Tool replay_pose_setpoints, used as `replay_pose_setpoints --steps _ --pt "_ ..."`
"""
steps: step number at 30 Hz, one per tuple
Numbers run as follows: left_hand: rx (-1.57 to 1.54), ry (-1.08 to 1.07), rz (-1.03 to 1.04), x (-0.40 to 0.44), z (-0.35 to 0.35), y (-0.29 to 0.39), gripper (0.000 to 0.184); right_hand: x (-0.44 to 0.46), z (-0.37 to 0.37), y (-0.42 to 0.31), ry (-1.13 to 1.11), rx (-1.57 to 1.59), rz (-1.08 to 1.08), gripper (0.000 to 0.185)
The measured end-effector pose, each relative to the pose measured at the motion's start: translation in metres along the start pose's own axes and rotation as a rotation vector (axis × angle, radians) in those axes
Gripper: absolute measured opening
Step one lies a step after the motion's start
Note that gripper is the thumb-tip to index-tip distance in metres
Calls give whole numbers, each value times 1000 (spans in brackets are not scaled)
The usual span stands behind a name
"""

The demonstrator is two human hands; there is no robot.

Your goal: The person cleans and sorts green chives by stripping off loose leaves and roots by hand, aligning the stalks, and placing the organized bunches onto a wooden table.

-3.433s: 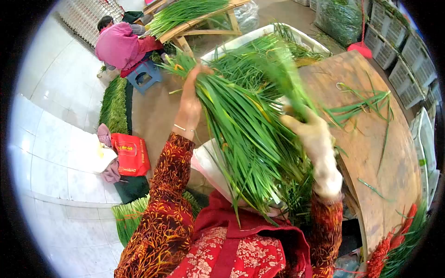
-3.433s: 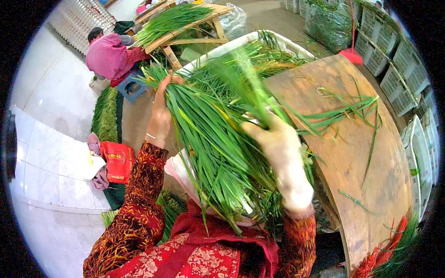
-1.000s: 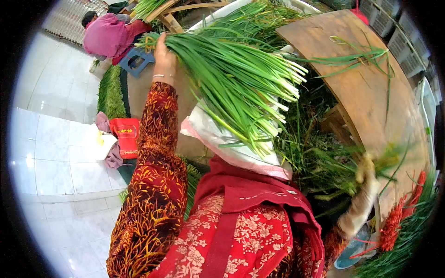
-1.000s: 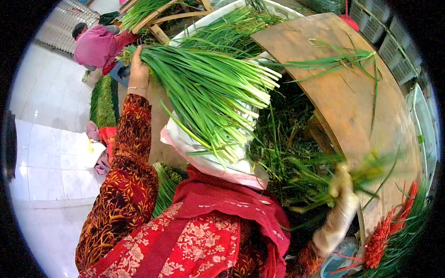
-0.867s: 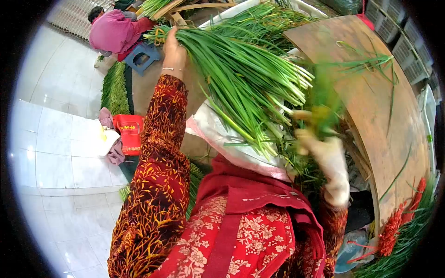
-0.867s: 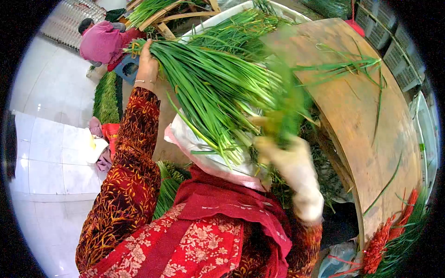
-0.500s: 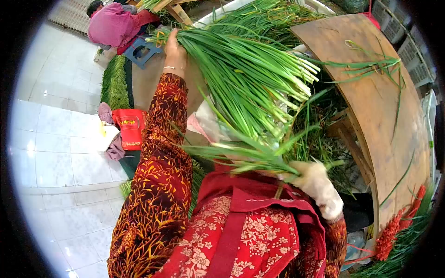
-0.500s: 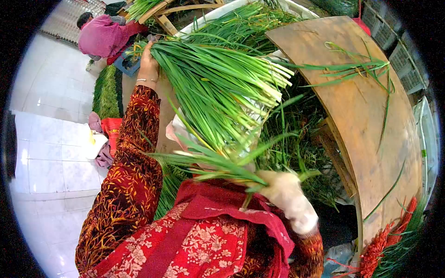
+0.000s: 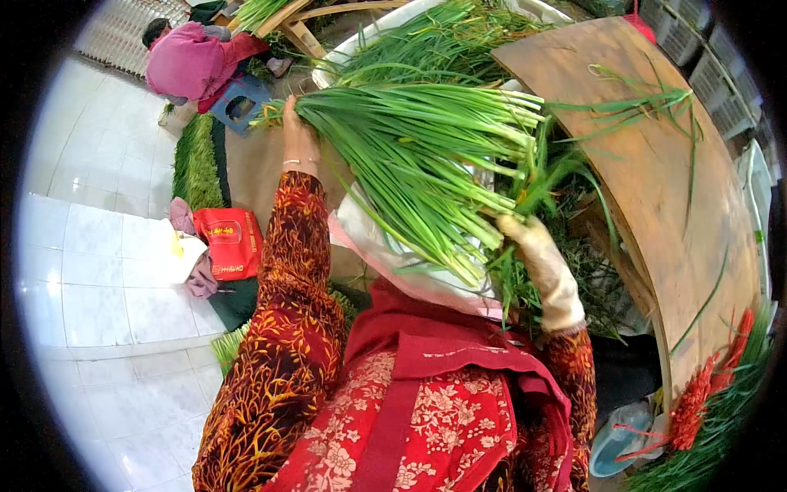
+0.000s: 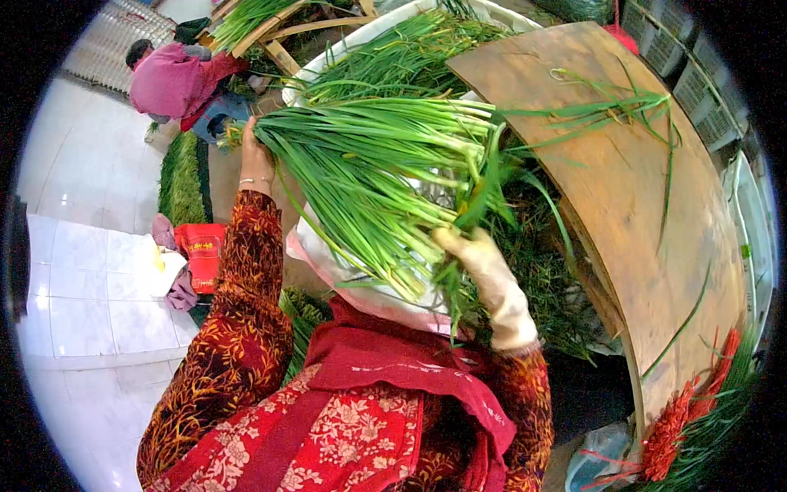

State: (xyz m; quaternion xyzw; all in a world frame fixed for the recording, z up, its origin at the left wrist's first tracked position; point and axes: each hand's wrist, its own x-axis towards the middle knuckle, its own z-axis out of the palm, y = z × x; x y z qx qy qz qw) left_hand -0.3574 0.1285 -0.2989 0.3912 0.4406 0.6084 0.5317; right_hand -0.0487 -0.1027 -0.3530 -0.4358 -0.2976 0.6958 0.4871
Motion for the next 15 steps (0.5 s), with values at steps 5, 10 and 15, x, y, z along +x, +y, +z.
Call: replay_pose_setpoints --steps 5,10,15 --pt "-81 8 -4 5 -16 -3 42 15 31 -22 -106 197 -58 33" --pt "-72 86 -54 -19 2 5 46 -2 30 -33 -52 231 91 19" --pt "-97 109 -42 -11 -5 -1 39 -62 -10 -32 -1 75 64 31"
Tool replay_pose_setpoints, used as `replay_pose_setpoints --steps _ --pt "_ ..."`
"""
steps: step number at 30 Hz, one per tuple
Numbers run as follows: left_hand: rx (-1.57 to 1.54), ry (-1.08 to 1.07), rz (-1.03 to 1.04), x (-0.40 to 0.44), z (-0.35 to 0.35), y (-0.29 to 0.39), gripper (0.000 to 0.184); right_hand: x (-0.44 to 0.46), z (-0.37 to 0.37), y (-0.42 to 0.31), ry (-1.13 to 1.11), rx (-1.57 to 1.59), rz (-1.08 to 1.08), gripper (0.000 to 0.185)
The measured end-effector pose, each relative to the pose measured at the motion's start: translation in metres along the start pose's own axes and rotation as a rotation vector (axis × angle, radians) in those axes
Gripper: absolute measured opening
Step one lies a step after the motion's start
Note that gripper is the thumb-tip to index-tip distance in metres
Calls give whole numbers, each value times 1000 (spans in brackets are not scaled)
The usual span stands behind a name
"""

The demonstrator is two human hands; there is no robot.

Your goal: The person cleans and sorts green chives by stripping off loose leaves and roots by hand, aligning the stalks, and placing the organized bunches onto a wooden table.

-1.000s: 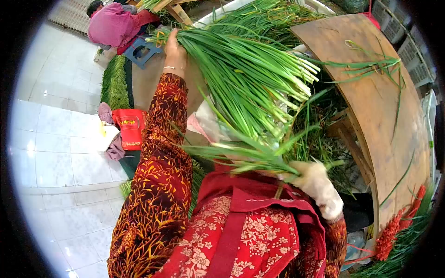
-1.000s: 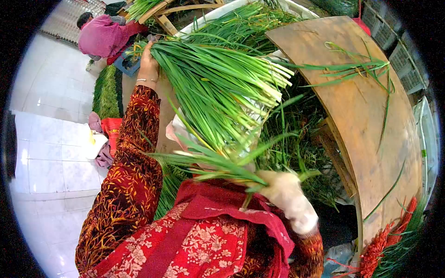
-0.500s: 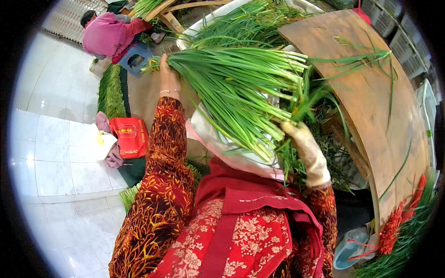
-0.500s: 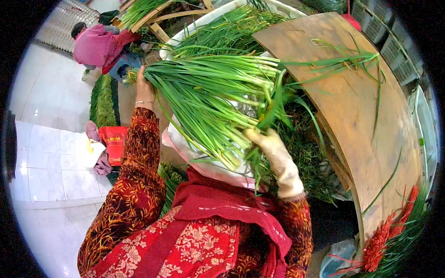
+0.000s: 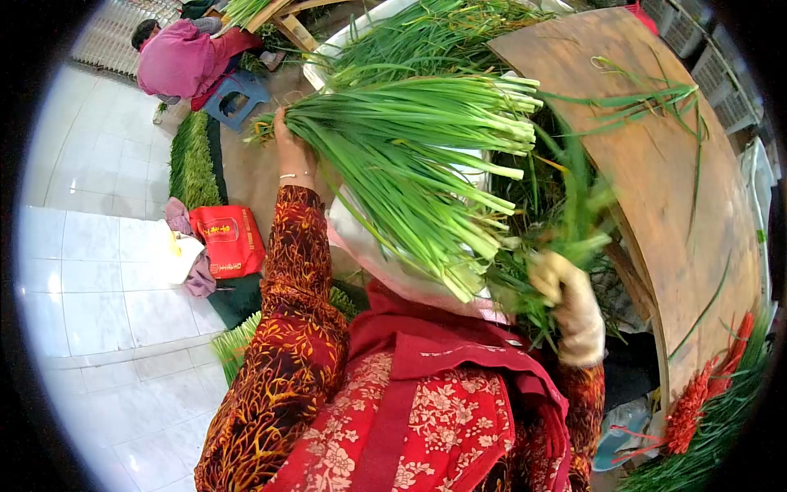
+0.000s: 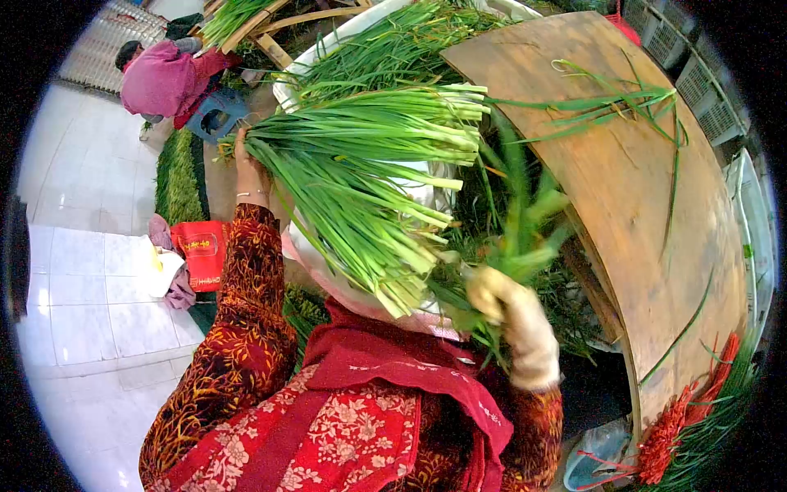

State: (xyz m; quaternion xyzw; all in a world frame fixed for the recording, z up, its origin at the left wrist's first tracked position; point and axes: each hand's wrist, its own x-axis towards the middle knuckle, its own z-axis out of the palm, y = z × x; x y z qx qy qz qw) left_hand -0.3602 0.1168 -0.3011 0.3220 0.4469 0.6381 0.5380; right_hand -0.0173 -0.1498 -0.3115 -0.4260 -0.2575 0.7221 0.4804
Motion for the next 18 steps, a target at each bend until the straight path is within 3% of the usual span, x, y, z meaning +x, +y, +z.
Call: replay_pose_setpoints --steps 2,3,5,7,9,12,13,15,17,18 --pt "48 44 43 -15 12 3 34 -36 -22 9 201 -47 -232 33" --pt "47 43 41 -18 12 3 34 -48 -29 11 449 -55 -183 31" --pt "69 40 45 -20 11 7 38 -58 -41 14 727 -73 -85 28" --pt "9 34 -18 -15 12 7 42 -45 -23 4 790 -189 13 26" --pt "-46 -108 -29 -7 0 4 42 -8 -7 -8 545 -247 -49 32" --pt "-5 -139 116 -24 16 9 42 54 8 -22 136 -253 -1 45" --pt "11 -177 205 -26 22 11 42 70 22 -25 41 -165 -140 46" --pt "-23 -148 129 -6 15 13 38 93 24 -32 -262 -108 -111 44" --pt "-143 -196 47 0 11 13 34 91 34 -35 -294 -114 -105 42" --pt "-201 -277 100 17 0 5 33 87 34 -33 -235 -100 -10 40"
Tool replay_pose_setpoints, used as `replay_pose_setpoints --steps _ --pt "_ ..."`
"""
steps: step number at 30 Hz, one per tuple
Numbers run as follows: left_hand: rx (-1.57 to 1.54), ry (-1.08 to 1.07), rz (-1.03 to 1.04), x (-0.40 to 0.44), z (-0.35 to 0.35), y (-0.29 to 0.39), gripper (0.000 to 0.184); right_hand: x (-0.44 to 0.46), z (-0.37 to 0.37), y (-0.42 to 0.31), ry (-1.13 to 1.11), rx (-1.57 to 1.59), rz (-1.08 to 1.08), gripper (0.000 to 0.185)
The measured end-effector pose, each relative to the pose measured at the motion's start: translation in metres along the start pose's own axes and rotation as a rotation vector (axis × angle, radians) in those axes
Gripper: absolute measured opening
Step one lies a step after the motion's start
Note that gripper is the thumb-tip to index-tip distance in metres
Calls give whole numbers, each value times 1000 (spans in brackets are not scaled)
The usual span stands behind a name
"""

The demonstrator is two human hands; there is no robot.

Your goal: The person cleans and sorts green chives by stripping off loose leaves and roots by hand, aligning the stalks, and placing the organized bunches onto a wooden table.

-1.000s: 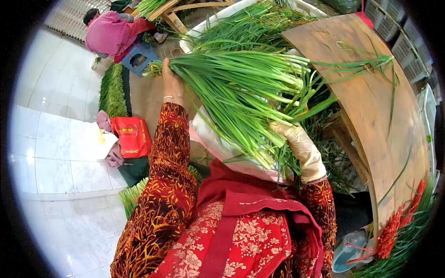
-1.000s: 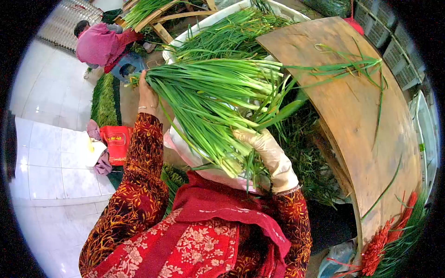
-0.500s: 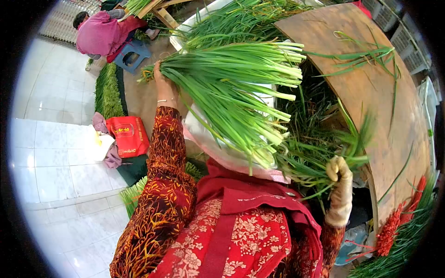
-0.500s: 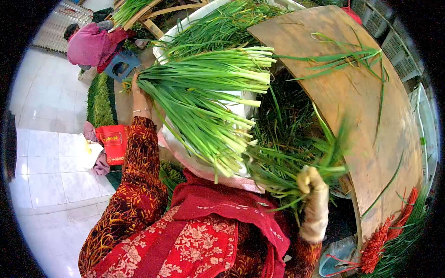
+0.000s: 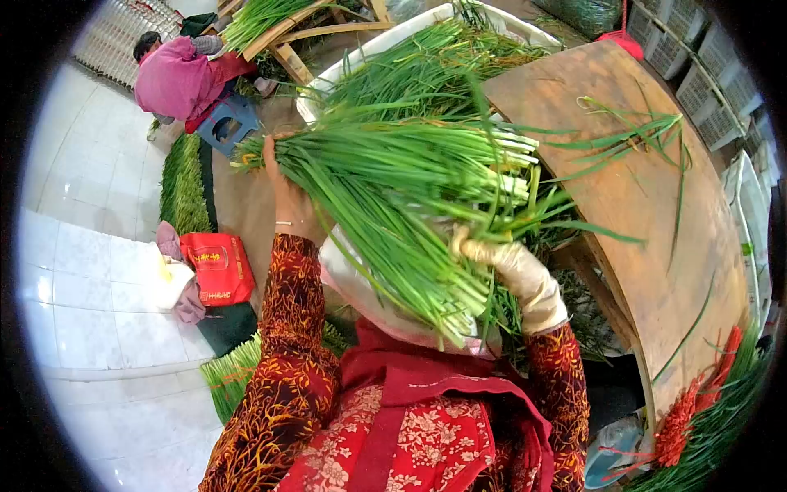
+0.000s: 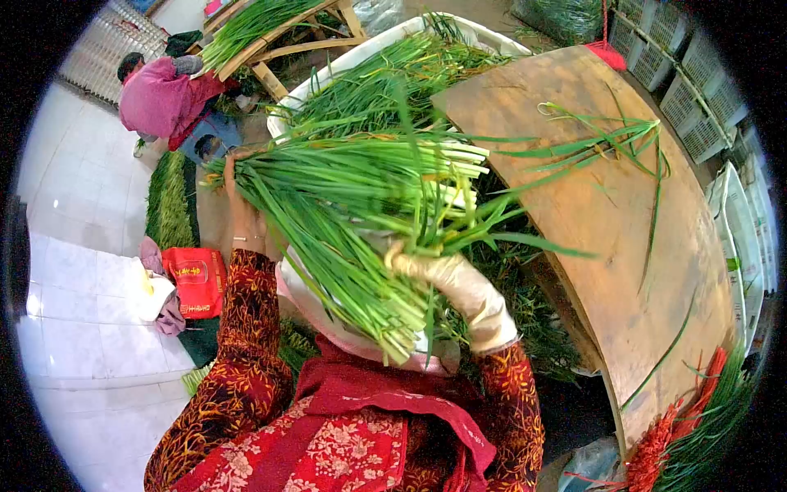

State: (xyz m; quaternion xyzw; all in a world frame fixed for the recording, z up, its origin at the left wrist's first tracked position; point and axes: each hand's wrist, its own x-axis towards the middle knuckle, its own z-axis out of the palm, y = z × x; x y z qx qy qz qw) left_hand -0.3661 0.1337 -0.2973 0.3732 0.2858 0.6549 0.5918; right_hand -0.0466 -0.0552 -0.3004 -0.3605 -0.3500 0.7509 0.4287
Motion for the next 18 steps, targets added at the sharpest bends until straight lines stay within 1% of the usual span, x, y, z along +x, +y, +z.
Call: replay_pose_setpoints --steps 1,3,4,5,6,7,8,9,10,11,12,13,15,16,17,18 --pt "-2 -4 -1 1 1 -1 33 -3 1 7 -25 -2 -109 38" --pt "-68 -12 22 -6 0 -1 30 -33 6 7 90 -63 61 31" --pt "-110 -9 14 -20 26 4 27 -45 -5 18 -25 -62 14 25" --pt "-111 -11 10 -18 25 4 27 -59 -20 28 -140 -61 -33 22" --pt "-178 -97 27 -15 22 4 24 -80 -27 37 10 -42 45 23" --pt "-251 -187 45 -17 42 9 22 -118 -37 28 165 -27 118 25" --pt "-225 -151 107 -8 30 8 17 -129 -51 46 267 -50 25 26" --pt "-227 -164 104 -5 31 13 17 -130 -51 50 373 -66 -68 27" --pt "-331 -249 94 -2 35 18 15 -135 -52 47 598 32 57 28" --pt "-436 -340 84 0 39 21 13 -132 -52 44 736 99 132 25" --pt "-520 -199 134 -6 59 26 10 -120 -54 42 741 98 63 25" --pt "-516 -219 125 -8 68 30 10 -105 -58 42 746 99 -5 26" --pt "-572 -389 169 -9 86 36 16 -64 -75 46 613 253 -55 33" --pt "-731 -541 39 -9 96 43 16 -40 -90 54 497 296 -125 37" --pt "-721 -557 37 -7 105 46 16 -23 -98 63 377 338 -193 41" --pt "-725 -637 43 -5 114 48 16 -17 -93 66 467 29 -446 46"
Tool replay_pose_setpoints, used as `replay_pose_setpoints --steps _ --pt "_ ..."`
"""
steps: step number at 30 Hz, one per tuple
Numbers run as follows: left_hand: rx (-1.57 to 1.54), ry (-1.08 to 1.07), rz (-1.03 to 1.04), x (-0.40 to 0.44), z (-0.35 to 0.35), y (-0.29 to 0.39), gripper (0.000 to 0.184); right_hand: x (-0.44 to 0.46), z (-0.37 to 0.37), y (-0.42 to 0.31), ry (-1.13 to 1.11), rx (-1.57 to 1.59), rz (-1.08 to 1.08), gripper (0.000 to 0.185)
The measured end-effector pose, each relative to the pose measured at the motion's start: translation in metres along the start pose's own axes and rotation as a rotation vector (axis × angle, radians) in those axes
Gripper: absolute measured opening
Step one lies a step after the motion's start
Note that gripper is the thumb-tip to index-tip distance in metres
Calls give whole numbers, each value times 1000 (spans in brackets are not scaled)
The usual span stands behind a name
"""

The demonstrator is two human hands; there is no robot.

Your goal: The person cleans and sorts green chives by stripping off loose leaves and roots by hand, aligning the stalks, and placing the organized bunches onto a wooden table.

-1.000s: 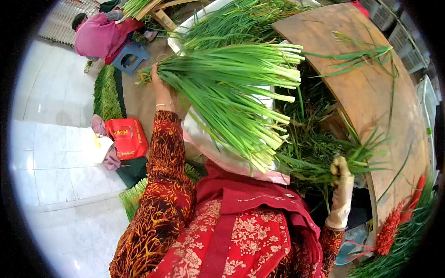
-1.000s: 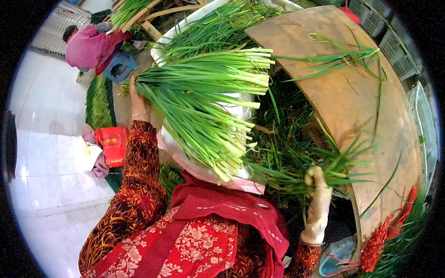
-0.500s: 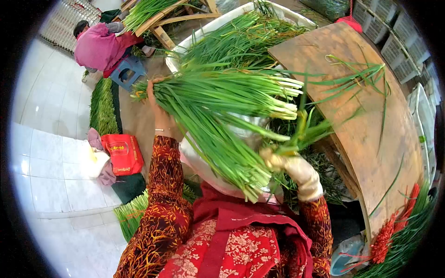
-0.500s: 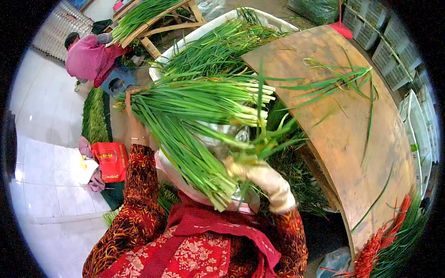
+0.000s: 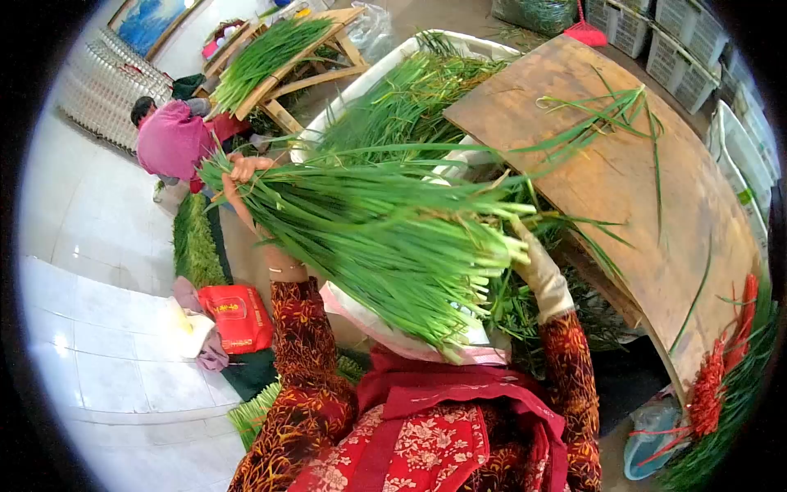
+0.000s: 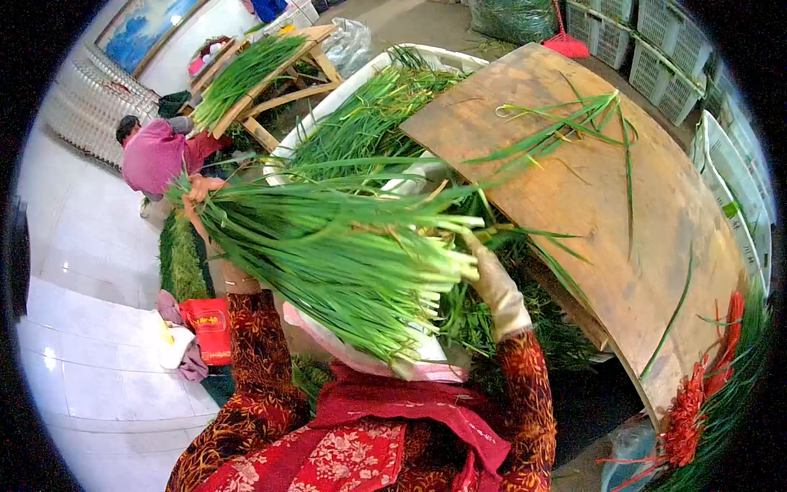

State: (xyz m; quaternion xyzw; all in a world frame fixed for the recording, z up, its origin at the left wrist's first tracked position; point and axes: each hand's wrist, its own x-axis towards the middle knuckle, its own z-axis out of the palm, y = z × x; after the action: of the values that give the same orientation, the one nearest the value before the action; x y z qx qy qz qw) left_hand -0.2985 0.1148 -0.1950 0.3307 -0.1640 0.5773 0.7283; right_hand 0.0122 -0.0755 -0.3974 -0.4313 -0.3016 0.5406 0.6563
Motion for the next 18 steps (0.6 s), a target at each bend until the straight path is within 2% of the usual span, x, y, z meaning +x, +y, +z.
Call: replay_pose_setpoints --steps 1,2,3,5,6,7,9,10,11,13,14,15,17,18 --pt "-8 -71 -19 5 6 -2 16 6 6 -7 -50 229 141 49" --pt "244 -62 -54 8 15 1 17 12 12 -14 -69 451 293 53" --pt "250 -59 -58 16 23 0 17 5 26 -47 -55 408 431 57" --pt "21 -176 -176 43 35 -7 17 -7 12 -46 52 422 226 60" --pt "40 -109 -170 49 42 -12 16 -15 13 -69 -42 430 147 66" --pt "40 -113 -177 53 51 -20 16 -12 8 -68 -202 937 399 71" --pt "24 -49 -193 60 67 -40 16 -31 7 -90 -326 527 100 73" --pt "22 -22 -206 64 72 -46 14 -33 8 -93 -408 488 76 74" --pt "23 -26 -215 65 78 -55 14 -35 12 -94 -364 434 28 72" --pt "27 70 -233 64 91 -77 13 -35 -3 -98 -443 287 70 63" --pt "320 -1 -217 69 90 -79 13 -39 -2 -98 -458 349 11 52" --pt "324 -8 -218 71 90 -80 13 -41 -4 -103 -549 351 -70 49" --pt "435 -6 -233 77 91 -81 13 -48 -21 -95 -623 486 -87 46" --pt "448 3 -190 83 87 -75 13 -59 -22 -91 -520 517 -137 44"
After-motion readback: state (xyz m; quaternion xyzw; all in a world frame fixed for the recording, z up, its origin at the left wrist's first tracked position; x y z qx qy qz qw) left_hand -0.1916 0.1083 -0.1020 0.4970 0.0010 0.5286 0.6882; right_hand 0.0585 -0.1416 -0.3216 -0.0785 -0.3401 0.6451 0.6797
